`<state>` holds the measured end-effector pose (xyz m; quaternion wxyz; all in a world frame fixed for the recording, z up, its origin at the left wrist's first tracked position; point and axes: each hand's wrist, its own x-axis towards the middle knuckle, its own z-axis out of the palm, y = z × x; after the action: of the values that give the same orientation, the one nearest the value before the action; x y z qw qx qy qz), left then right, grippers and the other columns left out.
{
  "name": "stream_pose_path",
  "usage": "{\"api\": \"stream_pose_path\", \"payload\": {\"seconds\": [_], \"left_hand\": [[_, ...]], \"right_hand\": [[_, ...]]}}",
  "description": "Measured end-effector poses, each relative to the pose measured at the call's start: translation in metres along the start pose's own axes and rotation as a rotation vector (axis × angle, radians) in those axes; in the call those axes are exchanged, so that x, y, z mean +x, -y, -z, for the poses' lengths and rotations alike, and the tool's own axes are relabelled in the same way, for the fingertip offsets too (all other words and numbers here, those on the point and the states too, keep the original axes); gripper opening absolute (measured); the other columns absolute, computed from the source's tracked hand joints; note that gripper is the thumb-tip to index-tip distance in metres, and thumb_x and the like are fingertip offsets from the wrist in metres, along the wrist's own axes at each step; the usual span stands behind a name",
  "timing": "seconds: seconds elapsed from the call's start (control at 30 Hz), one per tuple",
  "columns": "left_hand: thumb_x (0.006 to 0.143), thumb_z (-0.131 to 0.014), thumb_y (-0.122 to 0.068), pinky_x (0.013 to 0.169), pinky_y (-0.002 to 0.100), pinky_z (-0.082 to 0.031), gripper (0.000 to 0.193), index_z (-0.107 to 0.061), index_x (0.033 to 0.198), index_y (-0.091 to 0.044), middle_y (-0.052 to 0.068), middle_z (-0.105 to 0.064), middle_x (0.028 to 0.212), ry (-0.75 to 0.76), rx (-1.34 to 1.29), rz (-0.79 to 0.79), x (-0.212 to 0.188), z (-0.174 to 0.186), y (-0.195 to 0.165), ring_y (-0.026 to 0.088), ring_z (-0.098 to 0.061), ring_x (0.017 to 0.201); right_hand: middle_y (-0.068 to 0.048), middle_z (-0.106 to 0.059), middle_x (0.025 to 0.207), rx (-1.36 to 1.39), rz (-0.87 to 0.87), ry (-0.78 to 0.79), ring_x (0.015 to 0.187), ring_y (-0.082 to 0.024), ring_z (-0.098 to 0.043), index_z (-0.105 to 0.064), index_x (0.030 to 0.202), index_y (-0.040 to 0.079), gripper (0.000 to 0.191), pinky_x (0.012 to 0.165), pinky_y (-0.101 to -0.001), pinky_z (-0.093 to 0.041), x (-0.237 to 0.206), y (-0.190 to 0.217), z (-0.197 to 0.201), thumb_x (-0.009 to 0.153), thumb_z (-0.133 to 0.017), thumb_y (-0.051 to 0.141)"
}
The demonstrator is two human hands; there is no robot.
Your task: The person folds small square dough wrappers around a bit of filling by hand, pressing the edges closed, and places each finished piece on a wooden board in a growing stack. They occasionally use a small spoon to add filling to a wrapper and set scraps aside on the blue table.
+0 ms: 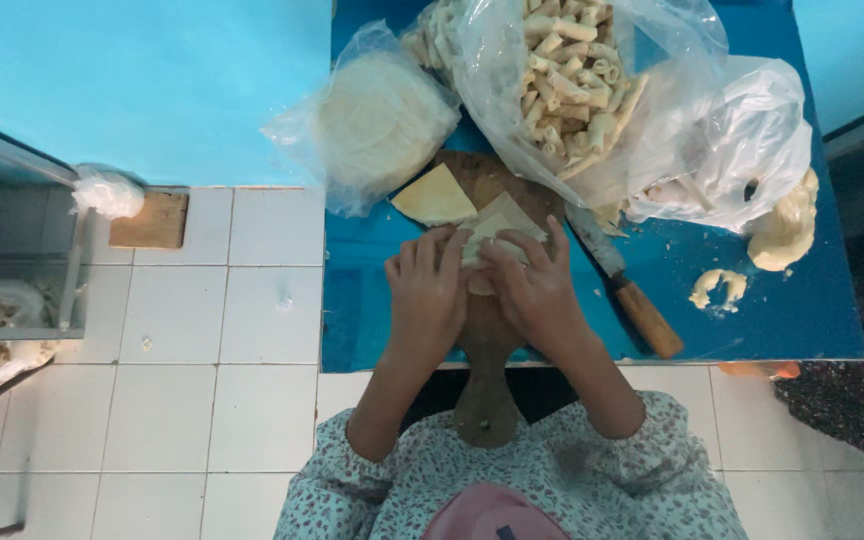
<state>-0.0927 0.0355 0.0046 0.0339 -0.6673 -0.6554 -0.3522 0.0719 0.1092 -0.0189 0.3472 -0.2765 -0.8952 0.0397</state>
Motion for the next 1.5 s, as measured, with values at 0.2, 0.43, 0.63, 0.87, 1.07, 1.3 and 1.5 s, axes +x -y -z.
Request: {"api": "stream_pose_path", "payload": {"seconds": [0.2,0.43,0.63,0.87,1.07,1.3,1.5], "left_hand": [[0.085,-0.080,-0.018,0.096,0.049,-0.039,0.061,-0.055,0.140,-0.008,0.013,-0.055,0.132,-0.035,-0.199,-0.001,0.001,0.012,-0.007,0.035,-0.054,0.119],[0.088,-0.082,-0.025,0.101,0.050,-0.039,0.062,-0.053,0.140,-0.009,0.014,-0.054,0.134,-0.067,-0.266,-0.073,-0.008,0.026,-0.020,0.036,-0.053,0.121],[0.089,-0.082,-0.023,0.099,0.049,-0.040,0.058,-0.055,0.139,-0.009,0.013,-0.055,0.131,-0.044,-0.265,-0.065,-0.010,0.025,-0.023,0.035,-0.053,0.119],[0.088,-0.081,-0.019,0.095,0.048,-0.042,0.054,-0.058,0.135,-0.009,0.013,-0.056,0.131,-0.052,-0.208,0.019,-0.017,0.013,-0.023,0.034,-0.055,0.119],[0.084,-0.081,-0.026,0.090,0.051,-0.042,0.055,-0.061,0.130,-0.003,0.018,-0.056,0.126,0.013,0.024,0.178,-0.012,-0.006,-0.025,0.037,-0.053,0.115],[0.085,-0.078,-0.024,0.086,0.050,-0.041,0.037,-0.066,0.114,-0.006,0.014,-0.058,0.114,0.059,0.062,0.201,-0.012,-0.013,-0.026,0.036,-0.053,0.107],[0.085,-0.075,-0.017,0.080,0.048,-0.041,0.032,-0.064,0.111,-0.003,0.014,-0.057,0.105,0.054,0.081,0.191,-0.008,-0.020,-0.021,0.035,-0.055,0.100]], "right_hand": [[-0.007,-0.069,0.128,0.568,-0.318,-0.081,0.121,-0.026,-0.072,-0.044,0.140,0.003,0.056,0.108,-0.0400,-0.053,-0.013,-0.001,0.012,0.094,-0.076,0.003],[-0.020,-0.072,0.121,0.563,-0.259,0.034,0.112,-0.028,-0.071,-0.043,0.138,0.006,0.064,0.093,-0.0367,-0.055,0.001,0.016,0.069,0.085,-0.078,0.001],[-0.009,-0.083,0.098,0.407,-0.589,0.650,0.083,-0.018,-0.080,-0.043,0.150,0.019,0.067,0.071,-0.0347,-0.062,0.030,-0.013,0.140,0.093,-0.076,0.015],[-0.019,-0.071,0.134,0.115,-0.511,-0.461,0.105,-0.020,-0.079,-0.036,0.144,0.007,0.056,0.079,-0.0246,-0.064,0.013,-0.068,0.159,0.110,-0.080,0.002],[-0.016,-0.070,0.122,-0.295,-0.341,0.031,0.112,-0.038,-0.066,-0.060,0.129,0.003,0.062,0.090,-0.0475,-0.054,-0.002,-0.118,0.132,0.073,-0.085,0.004],[-0.016,-0.072,0.113,-0.355,-0.294,0.064,0.111,-0.036,-0.066,-0.064,0.126,0.007,0.039,0.087,-0.0505,-0.053,-0.015,-0.155,0.112,0.088,-0.070,0.002],[-0.017,-0.071,0.106,-0.375,-0.293,-0.042,0.102,-0.036,-0.068,-0.064,0.127,0.007,0.027,0.081,-0.0478,-0.056,-0.015,-0.162,0.111,0.101,-0.069,0.001]]}}
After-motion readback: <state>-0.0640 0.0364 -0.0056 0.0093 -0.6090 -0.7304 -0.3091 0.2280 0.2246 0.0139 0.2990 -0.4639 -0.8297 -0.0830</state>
